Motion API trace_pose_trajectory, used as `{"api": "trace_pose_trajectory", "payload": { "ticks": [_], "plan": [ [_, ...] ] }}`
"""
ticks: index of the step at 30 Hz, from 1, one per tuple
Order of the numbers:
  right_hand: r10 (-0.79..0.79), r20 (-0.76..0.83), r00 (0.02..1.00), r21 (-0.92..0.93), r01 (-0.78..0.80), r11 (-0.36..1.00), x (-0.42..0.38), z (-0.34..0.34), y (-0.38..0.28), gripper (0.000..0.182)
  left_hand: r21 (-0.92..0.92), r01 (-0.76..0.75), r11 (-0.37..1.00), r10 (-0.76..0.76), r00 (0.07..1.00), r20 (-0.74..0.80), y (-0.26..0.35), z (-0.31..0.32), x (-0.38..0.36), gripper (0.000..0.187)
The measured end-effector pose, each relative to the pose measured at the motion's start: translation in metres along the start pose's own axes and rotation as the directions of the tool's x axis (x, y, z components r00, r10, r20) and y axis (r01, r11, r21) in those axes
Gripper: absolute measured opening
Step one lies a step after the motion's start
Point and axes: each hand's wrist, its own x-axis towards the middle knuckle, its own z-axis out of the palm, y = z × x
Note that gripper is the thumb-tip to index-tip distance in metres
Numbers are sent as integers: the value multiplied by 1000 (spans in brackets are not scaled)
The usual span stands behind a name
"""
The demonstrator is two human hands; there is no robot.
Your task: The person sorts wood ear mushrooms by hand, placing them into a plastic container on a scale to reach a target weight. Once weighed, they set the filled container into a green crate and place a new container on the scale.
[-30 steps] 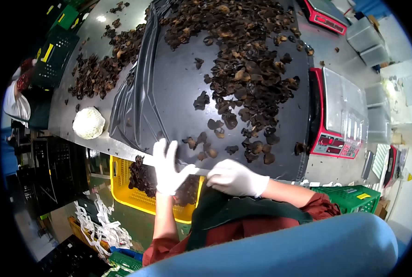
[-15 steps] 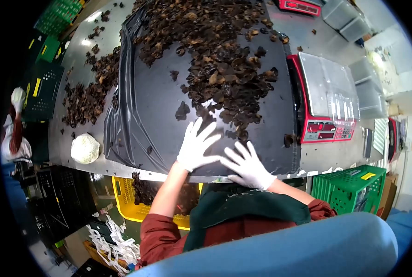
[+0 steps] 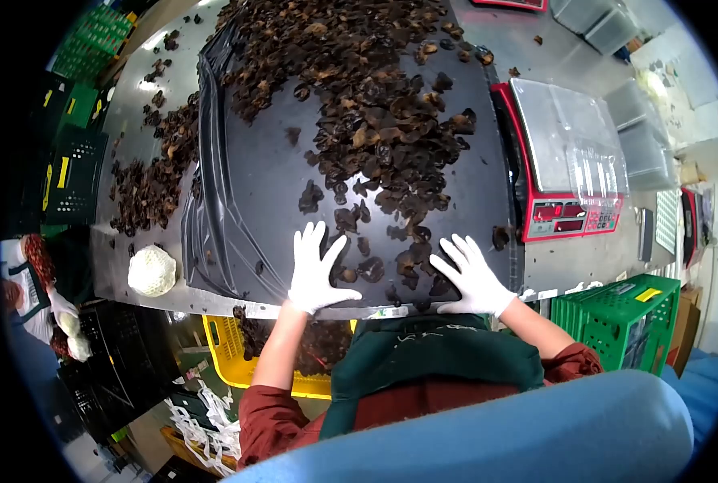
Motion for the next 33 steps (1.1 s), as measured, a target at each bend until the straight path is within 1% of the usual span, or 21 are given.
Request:
{"api": "trace_pose_trajectory", "payload": {
  "ticks": [4,7,9,10,11,13,14,15,17,18,19,21,22,23,25,26,27,29,30,31,33],
  "plan": [
    [5,-27,1000,41,-4,999,21,0,-9,99,-46,-109,993,110,993,32,15,6,4,102],
    [-64,-54,996,68,68,995,43,4,-17,100,-90,-204,975,199,978,-66,36,18,3,95],
    [-122,-110,986,122,135,983,52,6,-19,99,-114,-229,967,220,972,-84,49,21,3,88],
    [-141,-145,979,87,154,984,53,4,-22,97,-77,-208,975,201,976,-86,56,24,4,84],
    [-125,-131,983,93,138,986,53,5,-20,96,-38,-185,982,181,979,-89,61,26,5,80],
    [-96,-100,990,103,106,989,51,7,-15,95,-65,-168,984,154,970,-190,59,33,7,74],
    [-99,-137,986,67,109,992,48,5,-13,87,-79,-162,984,139,961,-240,58,34,9,71],
    [-82,-177,981,98,101,990,46,6,-9,74,-53,-170,984,145,938,-316,57,34,11,56],
    [-75,-176,982,85,92,992,38,9,5,61,-38,-183,982,160,929,-333,51,36,13,40],
    [-91,-225,970,101,117,988,34,10,12,47,-24,-168,986,148,921,-360,50,36,13,29],
    [-93,-279,956,142,137,980,31,11,17,37,-37,-163,986,140,924,-356,49,36,14,28],
    [-53,-379,924,209,141,968,20,20,32,30,-60,-155,986,125,930,-346,47,36,13,26],
    [35,-433,901,280,98,955,18,16,30,26,-67,-147,987,112,920,-375,47,35,15,22],
    [376,-425,824,579,-72,812,17,8,18,20,-254,-49,966,-49,930,-365,46,37,14,18],
    [688,-239,686,881,-144,450,21,-3,12,19,-504,40,863,-282,865,-415,51,37,15,13],
    [758,81,647,983,75,-168,26,-10,9,21,-653,128,746,-439,833,-338,53,36,17,12],
    [712,235,661,885,156,-438,25,-22,4,23,-777,205,595,-574,785,-232,57,35,19,11],
    [530,299,794,701,194,-686,21,-9,13,28,-934,215,284,-664,747,-30,69,26,27,11],
    [534,327,780,727,154,-670,20,-3,11,33,-969,235,83,-661,741,123,81,19,32,11],
    [442,349,826,630,143,-764,22,-4,10,32,-973,229,17,-588,789,176,95,12,39,12],
    [409,388,826,604,107,-790,29,-13,-6,30,-964,234,124,-471,869,151,119,7,53,13]
  ]
}}
